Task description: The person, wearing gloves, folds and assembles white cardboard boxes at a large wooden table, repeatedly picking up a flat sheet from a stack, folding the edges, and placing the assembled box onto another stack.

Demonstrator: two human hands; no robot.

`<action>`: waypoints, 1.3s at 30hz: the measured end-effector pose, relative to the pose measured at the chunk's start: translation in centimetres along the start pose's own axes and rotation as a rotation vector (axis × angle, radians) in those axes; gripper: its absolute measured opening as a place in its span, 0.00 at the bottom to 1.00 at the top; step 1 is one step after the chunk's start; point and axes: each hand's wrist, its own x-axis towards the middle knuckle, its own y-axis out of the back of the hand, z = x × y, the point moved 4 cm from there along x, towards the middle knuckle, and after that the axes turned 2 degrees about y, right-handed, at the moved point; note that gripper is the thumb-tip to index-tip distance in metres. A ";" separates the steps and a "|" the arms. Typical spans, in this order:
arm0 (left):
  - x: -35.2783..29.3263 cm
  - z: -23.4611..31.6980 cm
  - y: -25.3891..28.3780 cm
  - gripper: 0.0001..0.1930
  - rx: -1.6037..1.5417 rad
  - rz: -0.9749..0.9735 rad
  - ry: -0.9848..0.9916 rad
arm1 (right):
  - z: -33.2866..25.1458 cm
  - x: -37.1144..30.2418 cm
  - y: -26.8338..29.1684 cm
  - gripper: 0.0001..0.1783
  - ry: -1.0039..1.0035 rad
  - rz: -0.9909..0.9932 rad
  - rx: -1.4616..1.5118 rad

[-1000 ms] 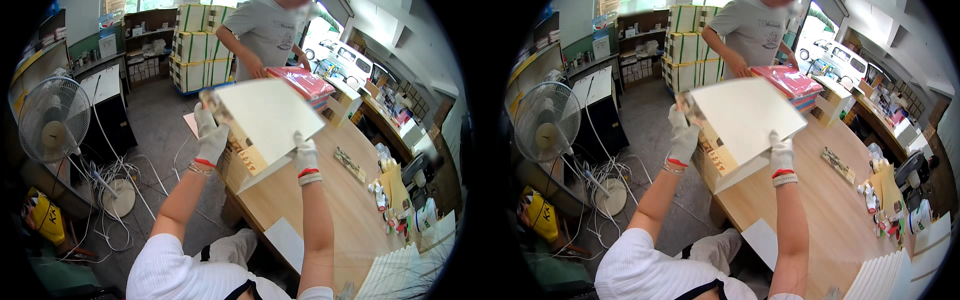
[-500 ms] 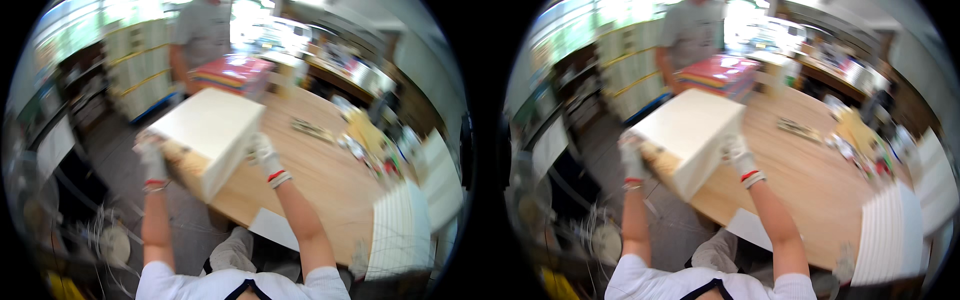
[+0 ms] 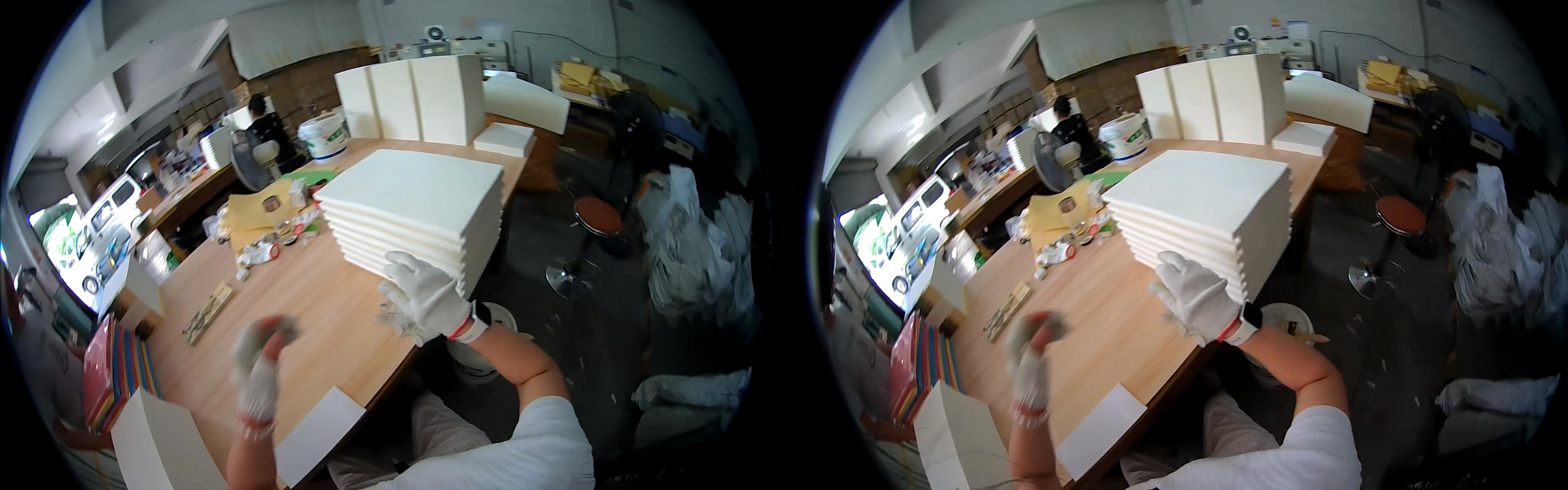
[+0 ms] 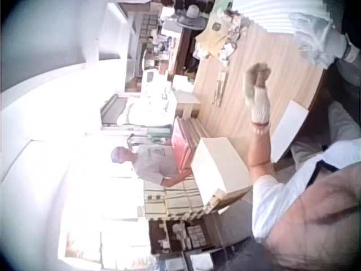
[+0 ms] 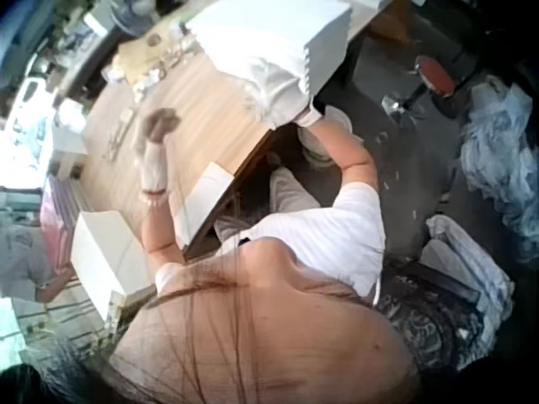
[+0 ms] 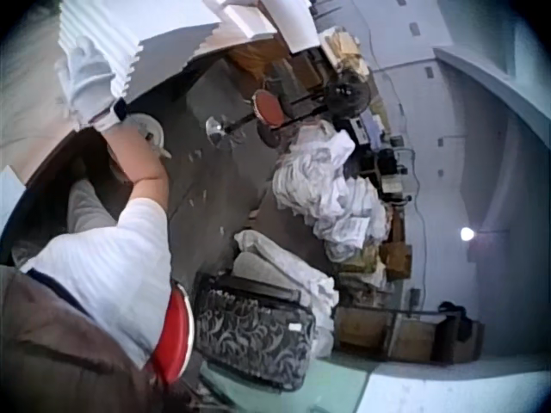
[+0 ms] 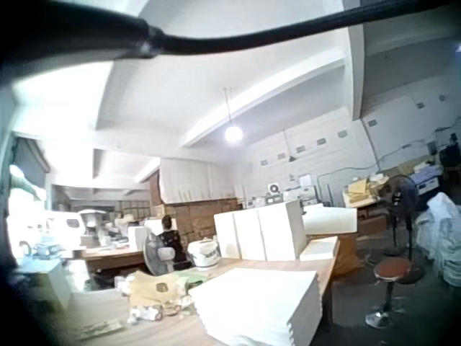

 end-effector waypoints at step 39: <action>16.7 -2.4 -23.0 0.22 0.530 -0.168 0.141 | 6.4 -4.1 9.5 0.16 -0.183 0.151 0.125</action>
